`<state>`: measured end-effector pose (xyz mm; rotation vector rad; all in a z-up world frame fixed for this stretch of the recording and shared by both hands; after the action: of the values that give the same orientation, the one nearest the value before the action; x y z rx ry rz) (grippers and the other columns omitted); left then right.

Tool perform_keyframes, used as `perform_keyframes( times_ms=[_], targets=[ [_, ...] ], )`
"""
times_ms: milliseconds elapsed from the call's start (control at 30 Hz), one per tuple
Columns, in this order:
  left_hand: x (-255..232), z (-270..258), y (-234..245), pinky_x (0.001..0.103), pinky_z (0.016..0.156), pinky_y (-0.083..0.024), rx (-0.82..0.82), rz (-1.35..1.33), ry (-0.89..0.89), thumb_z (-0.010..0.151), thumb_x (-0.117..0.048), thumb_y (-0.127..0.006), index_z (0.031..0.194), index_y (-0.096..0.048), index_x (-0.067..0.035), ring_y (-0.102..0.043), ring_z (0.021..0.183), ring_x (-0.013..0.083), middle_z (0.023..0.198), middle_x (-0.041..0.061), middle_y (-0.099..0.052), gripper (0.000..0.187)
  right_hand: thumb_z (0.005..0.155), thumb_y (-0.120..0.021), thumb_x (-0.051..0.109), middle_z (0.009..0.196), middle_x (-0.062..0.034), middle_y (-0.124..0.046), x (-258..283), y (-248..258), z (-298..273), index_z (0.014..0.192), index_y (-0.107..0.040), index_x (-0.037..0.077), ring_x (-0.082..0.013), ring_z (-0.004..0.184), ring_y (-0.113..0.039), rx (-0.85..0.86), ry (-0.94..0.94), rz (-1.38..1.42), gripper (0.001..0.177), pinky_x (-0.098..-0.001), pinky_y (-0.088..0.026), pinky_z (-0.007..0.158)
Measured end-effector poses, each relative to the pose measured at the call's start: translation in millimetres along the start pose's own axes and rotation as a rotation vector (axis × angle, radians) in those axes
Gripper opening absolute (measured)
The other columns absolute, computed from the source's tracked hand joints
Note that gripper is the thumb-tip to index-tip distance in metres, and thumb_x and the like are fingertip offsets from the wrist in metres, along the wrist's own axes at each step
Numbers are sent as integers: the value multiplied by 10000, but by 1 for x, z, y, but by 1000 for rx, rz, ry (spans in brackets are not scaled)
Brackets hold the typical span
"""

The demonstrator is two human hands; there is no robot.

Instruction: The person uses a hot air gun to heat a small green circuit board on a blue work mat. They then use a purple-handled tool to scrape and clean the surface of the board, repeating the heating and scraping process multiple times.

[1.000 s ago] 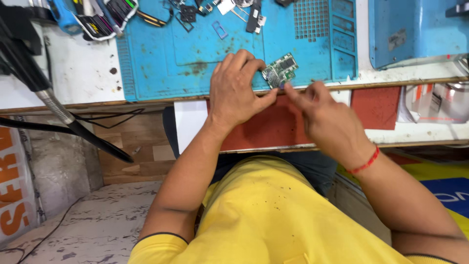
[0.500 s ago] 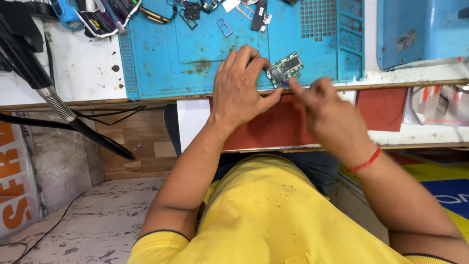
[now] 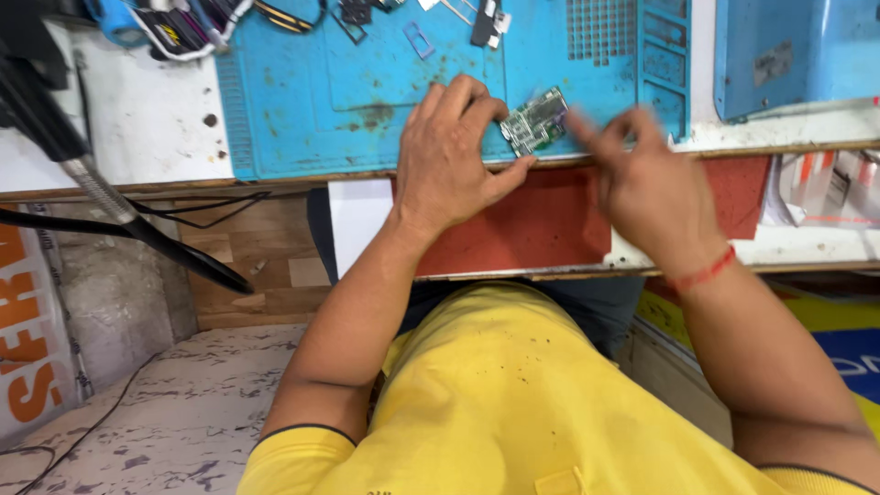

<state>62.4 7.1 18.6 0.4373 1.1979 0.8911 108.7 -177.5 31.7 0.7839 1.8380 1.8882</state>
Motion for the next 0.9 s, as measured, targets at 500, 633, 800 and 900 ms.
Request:
perform_keyframes(
  times_ms=[500,633,800,900],
  targets=[
    [-2,-3,-4,423,848,-487,-14,-12,-2,715,-360,-920,1012,-691,-82,-561,982,265,1044,55,-552,467,1000,-614,96,1085,-95,-612,-8,9,-1,1479,-638,216,-303,635,-624,-10,-57,25,494,-426,-535,541],
    [2,2,4,410,864,-494,-6,-16,-6,726,-358,-914,1028,-685,-78,-564,988,253,1054,48,-553,471,1001,-622,144,1089,-140,-604,-10,-10,-2,1485,-583,196,-290,559,-610,51,-11,103,488,-411,-520,453],
    [0,1,0,417,847,-490,10,10,11,706,-340,-919,1013,-695,-81,-561,972,260,1046,48,-560,460,937,-609,98,1079,-145,-601,-15,-26,-14,1514,-555,173,-315,581,-617,93,7,118,584,-425,-518,471],
    [-3,-3,-1,419,849,-488,-6,1,-1,717,-334,-925,1014,-695,-83,-566,986,267,1052,48,-559,453,975,-604,99,1065,-160,-600,-11,-11,-16,1492,-578,180,-346,616,-615,44,-30,140,524,-450,-520,506]
  ],
)
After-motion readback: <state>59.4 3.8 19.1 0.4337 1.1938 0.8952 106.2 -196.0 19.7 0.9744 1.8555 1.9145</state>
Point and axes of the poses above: each hand's wrist, its own z-axis towards the middle knuckle, its own y-axis out of the back of the hand, x = y × z, the point moved 7 cm from there along z, towards the middle knuckle
